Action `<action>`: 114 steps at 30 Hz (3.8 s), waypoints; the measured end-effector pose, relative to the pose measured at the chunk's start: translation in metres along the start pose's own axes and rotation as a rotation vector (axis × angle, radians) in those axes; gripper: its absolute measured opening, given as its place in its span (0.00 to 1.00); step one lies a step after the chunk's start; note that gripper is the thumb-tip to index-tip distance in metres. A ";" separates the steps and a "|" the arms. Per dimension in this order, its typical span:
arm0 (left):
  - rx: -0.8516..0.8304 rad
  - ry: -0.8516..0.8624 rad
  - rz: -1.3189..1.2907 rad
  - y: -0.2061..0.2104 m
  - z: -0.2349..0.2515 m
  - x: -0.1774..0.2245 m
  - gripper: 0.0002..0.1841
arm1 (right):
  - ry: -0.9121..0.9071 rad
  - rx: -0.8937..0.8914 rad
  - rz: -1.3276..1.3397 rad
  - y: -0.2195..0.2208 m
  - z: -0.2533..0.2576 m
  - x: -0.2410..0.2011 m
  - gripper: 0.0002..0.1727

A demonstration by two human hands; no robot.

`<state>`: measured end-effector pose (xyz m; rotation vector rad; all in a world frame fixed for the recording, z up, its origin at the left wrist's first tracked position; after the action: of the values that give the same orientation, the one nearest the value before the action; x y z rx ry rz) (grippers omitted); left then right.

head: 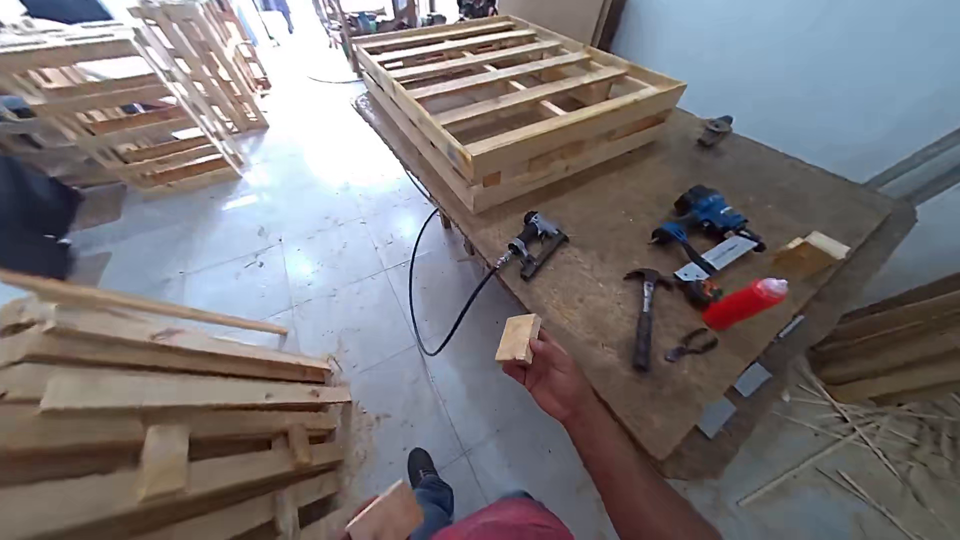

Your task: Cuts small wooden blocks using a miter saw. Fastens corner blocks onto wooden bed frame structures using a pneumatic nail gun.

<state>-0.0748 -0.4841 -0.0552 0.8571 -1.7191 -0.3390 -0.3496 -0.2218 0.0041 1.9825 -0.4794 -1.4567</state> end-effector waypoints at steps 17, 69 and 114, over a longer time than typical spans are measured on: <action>0.005 -0.166 0.168 -0.025 0.408 0.251 0.18 | -0.275 0.634 -0.029 0.029 0.522 -0.005 0.35; -0.723 -0.427 1.481 0.251 0.776 0.140 0.20 | -0.247 0.903 0.004 0.038 0.507 -0.002 0.23; -0.704 0.199 2.165 0.283 0.782 0.083 0.42 | -0.280 0.697 -0.060 0.019 0.548 -0.005 0.27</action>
<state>-0.9098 -0.5005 -0.0789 -1.4969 -1.2770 0.5954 -0.8670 -0.3801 -0.0869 2.3180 -1.1906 -1.7768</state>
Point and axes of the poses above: each hand's wrist, its own z-axis towards the middle knuckle, its own y-axis out of the palm, x = y × z, the point moved 3 cm from there along z, towards the middle knuckle, and after that the axes turned 6 degrees about -y, right-handed, at the moved point
